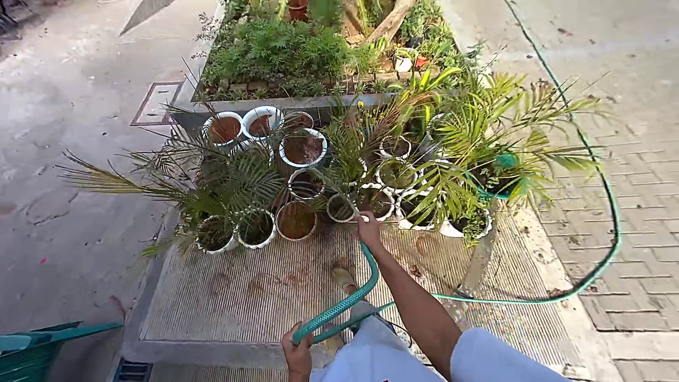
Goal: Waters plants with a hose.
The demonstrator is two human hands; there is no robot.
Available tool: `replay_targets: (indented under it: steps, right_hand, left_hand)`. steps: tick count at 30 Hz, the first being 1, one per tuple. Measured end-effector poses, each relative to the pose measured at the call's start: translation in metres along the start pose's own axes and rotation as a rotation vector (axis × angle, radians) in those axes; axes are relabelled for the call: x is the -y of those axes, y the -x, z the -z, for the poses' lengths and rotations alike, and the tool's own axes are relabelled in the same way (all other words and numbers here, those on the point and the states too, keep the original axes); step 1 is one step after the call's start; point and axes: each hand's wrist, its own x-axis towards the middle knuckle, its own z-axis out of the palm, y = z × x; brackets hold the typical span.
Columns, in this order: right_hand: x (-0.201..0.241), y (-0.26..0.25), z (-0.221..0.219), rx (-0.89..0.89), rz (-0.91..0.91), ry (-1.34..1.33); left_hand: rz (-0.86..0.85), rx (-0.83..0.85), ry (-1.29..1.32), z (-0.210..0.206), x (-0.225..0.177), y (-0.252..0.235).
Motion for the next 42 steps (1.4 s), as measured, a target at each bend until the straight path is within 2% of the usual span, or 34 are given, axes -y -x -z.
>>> replay_targets:
  steps: [5, 11, 22, 32, 35, 38, 42]
  right_hand:
    - [-0.024, 0.055, -0.002, -0.004, 0.016, 0.023]
    - [-0.048, 0.096, 0.003, -0.027, -0.017, 0.031]
    - [-0.076, 0.130, 0.009, 0.063, -0.096, 0.086]
    - [-0.098, 0.113, 0.035, 0.089, -0.114, 0.060]
    - [-0.104, 0.100, 0.053, 0.085, -0.108, 0.059]
    - [-0.109, 0.091, 0.069, 0.156, -0.085, 0.103]
    - [-0.105, 0.075, 0.089, 0.124, -0.034, 0.065]
  left_hand:
    - [0.023, 0.026, 0.039, 0.034, 0.001, 0.044]
    - [0.050, 0.048, 0.016, 0.059, 0.001, 0.074]
    - [0.068, 0.045, -0.042, 0.078, 0.020, 0.116]
    - [0.060, -0.019, -0.105, 0.047, 0.026, 0.131]
    - [0.041, -0.050, -0.137, 0.027, 0.028, 0.138]
    - [0.022, -0.103, -0.185, 0.003, 0.026, 0.149]
    - [0.004, -0.194, -0.266, -0.030, 0.028, 0.162]
